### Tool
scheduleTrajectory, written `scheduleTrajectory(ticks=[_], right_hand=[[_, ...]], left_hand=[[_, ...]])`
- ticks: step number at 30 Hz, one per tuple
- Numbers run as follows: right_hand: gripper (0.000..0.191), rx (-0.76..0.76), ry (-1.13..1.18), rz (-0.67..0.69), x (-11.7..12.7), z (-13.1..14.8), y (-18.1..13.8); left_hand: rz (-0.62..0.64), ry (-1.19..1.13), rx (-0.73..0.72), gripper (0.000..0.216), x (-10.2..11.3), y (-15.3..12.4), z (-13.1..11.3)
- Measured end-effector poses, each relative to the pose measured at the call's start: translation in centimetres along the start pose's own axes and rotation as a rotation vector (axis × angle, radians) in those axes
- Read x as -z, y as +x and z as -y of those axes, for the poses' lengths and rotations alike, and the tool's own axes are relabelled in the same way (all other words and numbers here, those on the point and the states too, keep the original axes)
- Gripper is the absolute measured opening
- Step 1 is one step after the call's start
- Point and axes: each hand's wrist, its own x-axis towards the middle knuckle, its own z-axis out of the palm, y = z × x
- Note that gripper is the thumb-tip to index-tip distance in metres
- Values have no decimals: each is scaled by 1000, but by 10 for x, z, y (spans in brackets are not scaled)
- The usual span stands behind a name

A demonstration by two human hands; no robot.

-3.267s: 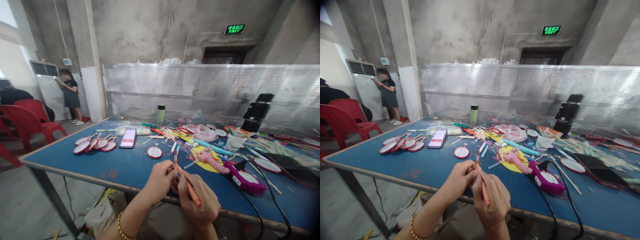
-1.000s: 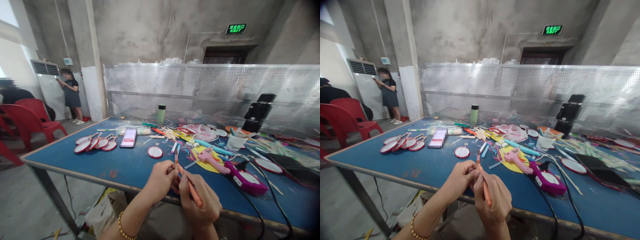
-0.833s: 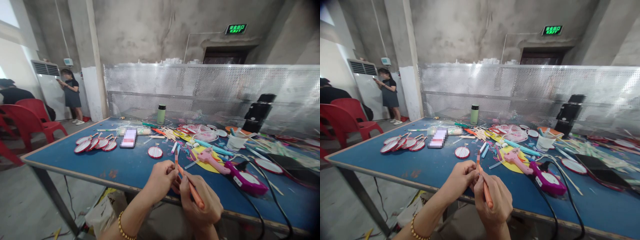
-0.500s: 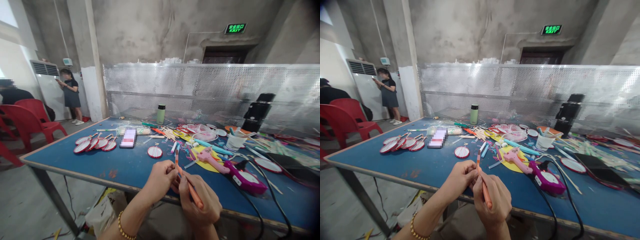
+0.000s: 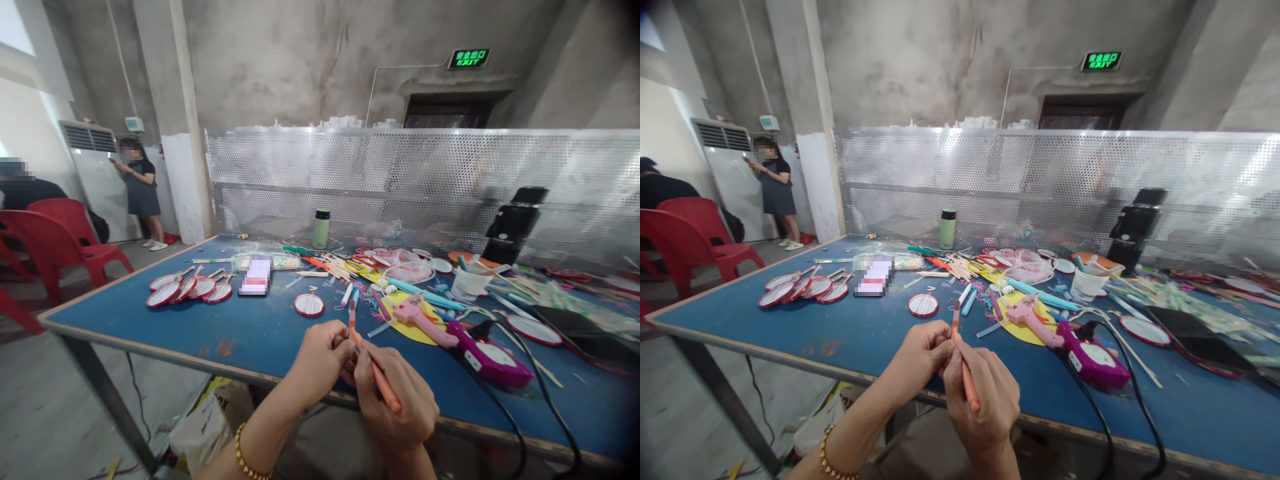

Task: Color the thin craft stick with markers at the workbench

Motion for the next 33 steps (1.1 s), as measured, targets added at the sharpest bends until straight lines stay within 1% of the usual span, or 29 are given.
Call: scheduleTrajectory(ticks=[4, 10, 14, 20, 24, 30, 33], right_hand=[[17, -3, 2, 0, 0, 0, 0], [17, -12, -56, -26, 1, 1, 0], [16, -6, -71, -34, 2, 2, -1], [17, -10, -36, -11, 1, 2, -1], [16, -45, -45, -28, 2, 2, -1], [15, -17, -56, -46, 2, 2, -1], [16, -23, -43, -49, 1, 1, -2]], left_hand=[[6, -18, 5, 21, 0, 0, 2], [38, -81, 41, 24, 1, 2, 6], [33, -69, 32, 22, 1, 2, 6], [25, -57, 12, 21, 0, 1, 5], [28, -69, 12, 16, 0, 1, 6], [24, -68, 2, 12, 0, 3, 8], [24, -60, 9, 14, 1, 3, 8]])
